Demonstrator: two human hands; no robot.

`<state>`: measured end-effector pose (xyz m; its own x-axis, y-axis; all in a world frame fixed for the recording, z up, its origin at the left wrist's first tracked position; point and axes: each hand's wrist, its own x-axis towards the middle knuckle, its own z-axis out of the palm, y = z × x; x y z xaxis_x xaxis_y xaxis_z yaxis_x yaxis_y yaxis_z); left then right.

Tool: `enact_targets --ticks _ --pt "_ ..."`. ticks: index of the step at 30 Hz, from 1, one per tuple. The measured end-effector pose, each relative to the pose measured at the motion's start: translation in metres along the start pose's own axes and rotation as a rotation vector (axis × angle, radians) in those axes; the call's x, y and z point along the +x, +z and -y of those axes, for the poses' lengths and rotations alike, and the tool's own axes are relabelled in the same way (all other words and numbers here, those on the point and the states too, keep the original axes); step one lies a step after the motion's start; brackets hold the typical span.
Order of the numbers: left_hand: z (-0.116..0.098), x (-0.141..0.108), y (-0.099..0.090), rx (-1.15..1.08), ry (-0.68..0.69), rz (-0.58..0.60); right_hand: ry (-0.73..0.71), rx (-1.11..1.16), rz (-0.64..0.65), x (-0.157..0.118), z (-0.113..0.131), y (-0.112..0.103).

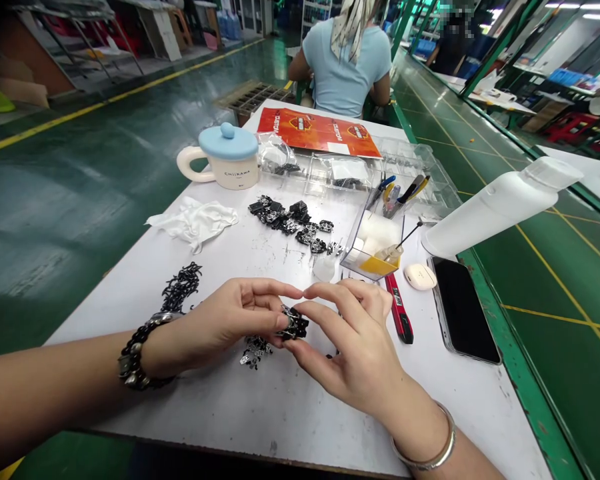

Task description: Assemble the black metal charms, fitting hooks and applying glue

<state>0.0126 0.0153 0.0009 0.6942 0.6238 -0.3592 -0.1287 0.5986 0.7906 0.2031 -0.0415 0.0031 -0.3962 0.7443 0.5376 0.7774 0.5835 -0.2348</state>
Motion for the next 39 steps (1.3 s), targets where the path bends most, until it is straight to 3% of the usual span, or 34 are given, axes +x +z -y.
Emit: enact_targets --ticks 15,23,34,39 --pt "-0.001 -0.007 0.005 0.107 0.087 -0.041 0.011 0.020 -0.038 0.001 0.005 -0.001" --pt "0.000 -0.010 0.007 0.211 0.232 -0.055 -0.007 0.048 -0.061 0.001 0.004 -0.001" --pt "0.001 -0.012 0.007 0.284 0.283 -0.030 -0.026 0.035 -0.073 0.001 0.004 -0.003" --pt "-0.001 -0.011 0.005 0.183 0.227 0.010 -0.003 0.091 -0.058 0.001 0.003 -0.003"
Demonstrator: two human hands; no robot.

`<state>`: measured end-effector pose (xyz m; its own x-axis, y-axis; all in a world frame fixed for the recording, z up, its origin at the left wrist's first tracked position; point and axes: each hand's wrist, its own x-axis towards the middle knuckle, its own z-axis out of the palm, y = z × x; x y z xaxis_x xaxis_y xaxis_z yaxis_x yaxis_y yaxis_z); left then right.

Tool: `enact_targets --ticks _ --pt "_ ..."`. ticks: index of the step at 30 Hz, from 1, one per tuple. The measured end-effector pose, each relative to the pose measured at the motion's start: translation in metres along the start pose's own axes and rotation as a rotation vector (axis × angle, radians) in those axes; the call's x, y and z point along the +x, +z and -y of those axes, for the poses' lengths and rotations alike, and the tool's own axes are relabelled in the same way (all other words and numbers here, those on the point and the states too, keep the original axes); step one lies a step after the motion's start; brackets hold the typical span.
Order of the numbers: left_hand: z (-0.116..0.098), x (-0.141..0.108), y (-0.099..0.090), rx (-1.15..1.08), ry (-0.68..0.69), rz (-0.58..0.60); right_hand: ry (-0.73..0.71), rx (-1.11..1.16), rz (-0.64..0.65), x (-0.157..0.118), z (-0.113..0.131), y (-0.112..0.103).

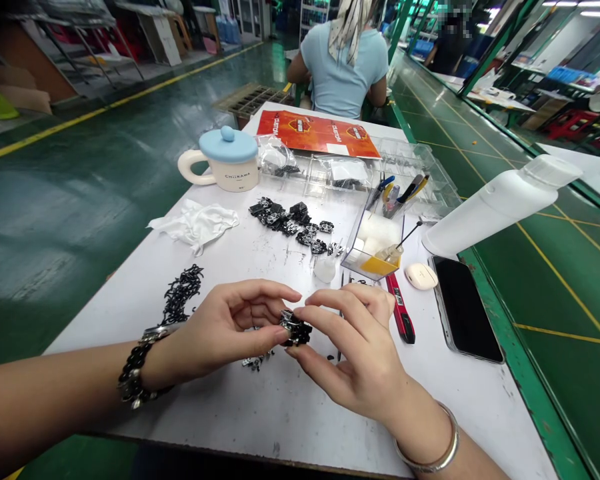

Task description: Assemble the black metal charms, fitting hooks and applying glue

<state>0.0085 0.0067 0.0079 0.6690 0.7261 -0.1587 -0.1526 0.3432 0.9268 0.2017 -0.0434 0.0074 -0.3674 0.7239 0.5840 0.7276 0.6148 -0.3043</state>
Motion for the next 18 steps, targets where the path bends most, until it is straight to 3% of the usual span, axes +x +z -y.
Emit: enact_targets --ticks 6,14,16,18 --pt "0.000 0.004 0.000 -0.420 -0.153 0.196 0.198 0.464 0.040 -0.007 -0.008 0.003" --pt "0.005 0.003 0.002 -0.459 -0.150 0.241 0.211 0.653 0.210 -0.004 -0.014 0.005" --pt "0.006 0.003 0.002 -0.479 -0.128 0.221 0.243 0.659 0.161 -0.004 -0.021 0.006" --pt "0.007 0.003 0.002 -0.487 -0.111 0.212 0.314 0.641 0.028 -0.004 -0.029 0.008"
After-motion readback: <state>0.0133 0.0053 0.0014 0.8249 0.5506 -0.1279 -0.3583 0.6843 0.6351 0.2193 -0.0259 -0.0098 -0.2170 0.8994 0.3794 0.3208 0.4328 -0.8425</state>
